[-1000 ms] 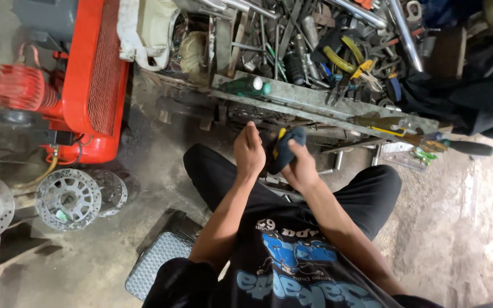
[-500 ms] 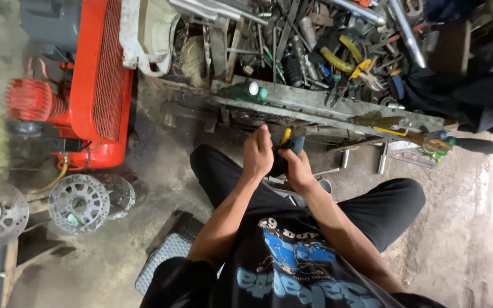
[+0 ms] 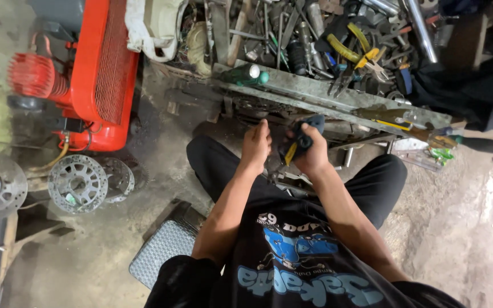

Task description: The person sits on the workshop floor and uses yellow-handled pliers with a dark cloth to clean and work over a small metal component on their lap, repeatedly repositioning the part and the cloth while handling it by hand.

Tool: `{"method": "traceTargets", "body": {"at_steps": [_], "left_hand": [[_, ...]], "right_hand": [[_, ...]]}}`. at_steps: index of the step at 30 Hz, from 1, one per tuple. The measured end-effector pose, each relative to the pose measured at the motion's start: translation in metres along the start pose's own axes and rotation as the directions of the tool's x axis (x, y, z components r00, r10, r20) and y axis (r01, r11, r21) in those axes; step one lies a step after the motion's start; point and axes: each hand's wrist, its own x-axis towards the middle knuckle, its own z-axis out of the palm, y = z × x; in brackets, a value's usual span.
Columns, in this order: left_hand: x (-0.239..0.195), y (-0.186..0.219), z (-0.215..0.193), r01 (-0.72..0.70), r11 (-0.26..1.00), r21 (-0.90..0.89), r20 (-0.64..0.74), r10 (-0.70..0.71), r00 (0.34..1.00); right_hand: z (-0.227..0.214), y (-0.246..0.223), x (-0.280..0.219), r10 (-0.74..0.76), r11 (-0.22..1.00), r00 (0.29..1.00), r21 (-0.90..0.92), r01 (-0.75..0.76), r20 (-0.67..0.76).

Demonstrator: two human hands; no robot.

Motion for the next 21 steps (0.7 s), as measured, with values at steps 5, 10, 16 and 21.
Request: {"method": "traceTargets", "body": {"at_steps": [5,10,16,21], "left_hand": [[-0.015,-0.012,-0.004,-0.021,0.952,-0.305,0.068,0.044,0.997],[-0.077,0.082,0.016,-0.777,0.429,0.461,0.345,0.72,0.602],[-0.041,0.087,-0.012,-0.891,-0.156,0.427,0.771,0.578,0.268],[0.011,0.001,-0.051,-0.255,0.936,0.242,0.106,0.235,0.966]], "right_hand": [[0.011,0.001,-0.003,0.035,0.998,0.998,0.053,-0.037,0.044],[-0.007,0.006,0.006,0.043,0.96,0.999,0.276,-0.041,-0.002],[-0.013,0.02,-0.003,0.191,0.973,0.976,0.154,-0.174,-0.1],[0.008,0.005,-0.018,0.291,0.945,0.954,0.133,-0.298,0.069]]}}
